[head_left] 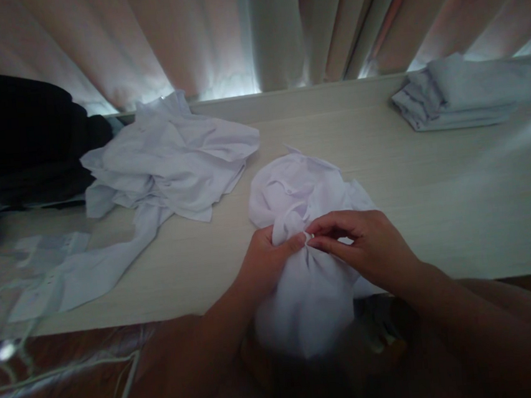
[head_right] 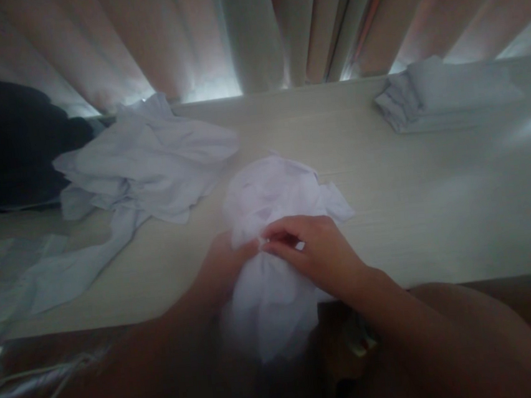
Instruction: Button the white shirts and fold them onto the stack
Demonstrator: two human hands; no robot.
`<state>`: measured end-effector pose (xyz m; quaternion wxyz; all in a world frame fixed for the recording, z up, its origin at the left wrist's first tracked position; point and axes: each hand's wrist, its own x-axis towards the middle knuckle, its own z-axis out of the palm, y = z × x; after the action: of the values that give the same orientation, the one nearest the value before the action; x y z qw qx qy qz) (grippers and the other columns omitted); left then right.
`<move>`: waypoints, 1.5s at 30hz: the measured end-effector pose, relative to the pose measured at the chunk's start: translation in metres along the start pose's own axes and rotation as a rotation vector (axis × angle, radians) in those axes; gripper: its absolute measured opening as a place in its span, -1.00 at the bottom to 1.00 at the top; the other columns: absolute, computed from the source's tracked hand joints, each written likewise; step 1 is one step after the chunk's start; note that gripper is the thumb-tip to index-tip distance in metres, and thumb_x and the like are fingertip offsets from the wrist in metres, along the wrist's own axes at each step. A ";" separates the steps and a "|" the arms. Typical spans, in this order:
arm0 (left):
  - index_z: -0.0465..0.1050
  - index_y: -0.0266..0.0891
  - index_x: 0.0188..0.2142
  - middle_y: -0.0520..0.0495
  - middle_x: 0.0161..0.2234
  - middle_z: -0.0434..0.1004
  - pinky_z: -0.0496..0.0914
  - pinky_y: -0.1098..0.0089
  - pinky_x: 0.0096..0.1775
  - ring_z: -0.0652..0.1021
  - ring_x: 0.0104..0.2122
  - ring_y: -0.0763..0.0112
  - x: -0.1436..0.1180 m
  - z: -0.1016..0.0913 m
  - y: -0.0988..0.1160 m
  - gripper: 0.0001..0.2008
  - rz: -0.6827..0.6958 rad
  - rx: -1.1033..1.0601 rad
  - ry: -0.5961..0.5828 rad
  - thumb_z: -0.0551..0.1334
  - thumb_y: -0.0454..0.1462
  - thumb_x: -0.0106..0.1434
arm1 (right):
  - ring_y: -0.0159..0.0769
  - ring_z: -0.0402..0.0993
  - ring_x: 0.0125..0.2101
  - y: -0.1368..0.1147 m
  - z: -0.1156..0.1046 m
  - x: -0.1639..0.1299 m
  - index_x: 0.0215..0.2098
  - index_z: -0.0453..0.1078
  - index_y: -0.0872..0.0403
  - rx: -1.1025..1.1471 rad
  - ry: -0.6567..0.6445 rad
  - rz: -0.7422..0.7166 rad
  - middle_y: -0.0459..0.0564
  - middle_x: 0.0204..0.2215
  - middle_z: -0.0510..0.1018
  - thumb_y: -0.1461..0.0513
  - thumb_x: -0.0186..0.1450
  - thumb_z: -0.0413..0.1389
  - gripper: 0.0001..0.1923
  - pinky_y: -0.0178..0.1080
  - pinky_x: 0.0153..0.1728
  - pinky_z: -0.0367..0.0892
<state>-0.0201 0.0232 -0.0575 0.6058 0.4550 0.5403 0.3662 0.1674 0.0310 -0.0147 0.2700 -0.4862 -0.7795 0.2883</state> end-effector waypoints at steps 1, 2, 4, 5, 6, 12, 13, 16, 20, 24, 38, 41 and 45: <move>0.61 -0.32 -0.23 -0.12 -0.32 0.65 0.43 0.42 -0.35 0.59 -0.35 0.30 -0.001 -0.001 0.001 -0.57 0.010 0.013 0.005 0.36 0.01 0.12 | -0.37 0.52 -0.42 0.001 0.000 0.000 -0.27 0.56 0.03 -0.017 0.000 -0.009 -0.11 -0.37 0.65 0.23 0.27 0.24 -0.94 -0.32 -0.31 0.38; 0.61 -0.32 -0.23 -0.12 -0.31 0.65 0.44 0.42 -0.35 0.59 -0.35 0.29 -0.002 -0.002 0.003 -0.57 0.023 0.040 0.013 0.35 0.02 0.14 | -0.37 0.52 -0.42 0.002 0.001 0.000 -0.27 0.55 0.03 -0.036 0.001 -0.019 -0.11 -0.37 0.64 0.23 0.28 0.23 -0.93 -0.32 -0.32 0.37; 0.61 -0.31 -0.23 -0.13 -0.31 0.66 0.44 0.41 -0.34 0.60 -0.32 0.26 -0.003 -0.003 0.006 -0.57 0.069 0.121 0.047 0.34 0.03 0.14 | -0.36 0.52 -0.40 0.004 0.004 -0.001 -0.25 0.54 0.05 -0.080 0.000 -0.049 -0.09 -0.35 0.64 0.23 0.31 0.21 -0.92 -0.32 -0.31 0.36; 0.61 -0.31 -0.23 -0.12 -0.30 0.66 0.44 0.40 -0.33 0.60 -0.31 0.24 -0.004 -0.003 0.008 -0.57 0.099 0.163 0.067 0.35 0.02 0.14 | -0.35 0.52 -0.38 0.005 0.005 -0.002 -0.23 0.53 0.05 -0.107 0.003 -0.071 -0.08 -0.34 0.63 0.23 0.32 0.19 -0.91 -0.31 -0.30 0.36; 0.61 -0.30 -0.23 -0.12 -0.30 0.66 0.44 0.40 -0.33 0.60 -0.29 0.23 -0.005 -0.003 0.010 -0.58 0.128 0.201 0.088 0.36 0.01 0.12 | -0.34 0.52 -0.37 0.005 0.007 -0.003 -0.23 0.52 0.05 -0.135 0.006 -0.093 -0.07 -0.33 0.63 0.23 0.34 0.17 -0.90 -0.30 -0.29 0.36; 0.61 -0.29 -0.32 -0.06 -0.40 0.63 0.37 0.44 -0.42 0.57 -0.37 0.27 -0.008 0.001 0.014 -0.66 0.185 0.371 0.173 0.32 -0.03 0.16 | -0.32 0.51 -0.36 0.008 0.016 -0.004 -0.20 0.48 0.07 -0.227 0.011 -0.190 -0.04 -0.32 0.61 0.23 0.36 0.12 -0.89 -0.28 -0.28 0.35; 0.61 -0.29 -0.34 -0.04 -0.43 0.62 0.36 0.45 -0.43 0.56 -0.39 0.30 -0.008 0.001 0.014 -0.68 0.193 0.392 0.177 0.31 -0.04 0.18 | -0.32 0.50 -0.35 0.008 0.016 -0.004 -0.19 0.48 0.08 -0.230 0.003 -0.183 -0.03 -0.31 0.61 0.23 0.36 0.12 -0.89 -0.27 -0.28 0.35; 0.58 -0.28 -0.43 -0.01 -0.50 0.58 0.31 0.47 -0.45 0.51 -0.45 0.36 -0.009 0.001 0.013 -0.72 0.215 0.443 0.189 0.28 -0.09 0.21 | -0.32 0.50 -0.35 0.008 0.017 -0.004 -0.19 0.48 0.10 -0.235 -0.008 -0.141 -0.01 -0.30 0.61 0.23 0.37 0.12 -0.88 -0.27 -0.28 0.36; 0.57 -0.27 -0.43 -0.01 -0.50 0.56 0.27 0.47 -0.48 0.50 -0.46 0.37 -0.007 -0.001 0.010 -0.72 0.216 0.484 0.160 0.28 -0.09 0.22 | -0.31 0.50 -0.36 0.008 0.018 -0.004 -0.21 0.48 0.11 -0.248 -0.011 -0.138 0.00 -0.31 0.60 0.22 0.38 0.13 -0.87 -0.27 -0.30 0.35; 0.57 -0.28 -0.41 -0.01 -0.52 0.53 0.27 0.46 -0.47 0.49 -0.47 0.37 -0.005 -0.004 0.009 -0.70 0.197 0.524 0.127 0.26 -0.08 0.23 | -0.28 0.52 -0.32 0.009 0.019 -0.004 -0.19 0.49 0.11 -0.257 -0.039 -0.138 0.00 -0.30 0.61 0.23 0.38 0.13 -0.87 -0.25 -0.26 0.35; 0.59 -0.31 -0.31 -0.03 -0.42 0.59 0.35 0.45 -0.41 0.54 -0.40 0.34 -0.004 -0.001 0.006 -0.71 0.169 0.385 0.134 0.26 -0.11 0.22 | -0.32 0.57 -0.37 0.013 0.017 0.001 -0.28 0.58 0.01 0.108 0.055 0.048 -0.12 -0.36 0.66 0.28 0.24 0.28 -0.92 -0.27 -0.27 0.40; 0.60 -0.31 -0.30 -0.05 -0.38 0.62 0.38 0.46 -0.40 0.56 -0.36 0.32 -0.006 0.000 0.007 -0.70 0.155 0.274 0.145 0.29 -0.09 0.21 | -0.33 0.57 -0.39 0.017 0.022 0.001 -0.30 0.58 0.01 0.378 0.088 0.159 -0.12 -0.39 0.65 0.26 0.19 0.32 -0.91 -0.28 -0.31 0.42; 0.60 -0.30 -0.24 -0.07 -0.31 0.65 0.43 0.45 -0.36 0.58 -0.32 0.31 -0.006 0.000 0.006 -0.69 0.121 0.103 0.094 0.34 -0.08 0.18 | -0.35 0.53 -0.46 0.020 0.029 0.000 -0.33 0.56 0.04 0.679 0.091 0.231 -0.12 -0.46 0.61 0.23 0.14 0.35 -0.87 -0.31 -0.40 0.42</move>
<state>-0.0211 0.0197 -0.0500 0.5324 0.4996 0.5577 0.3948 0.1590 0.0327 -0.0493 0.4163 -0.4660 -0.5664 0.5373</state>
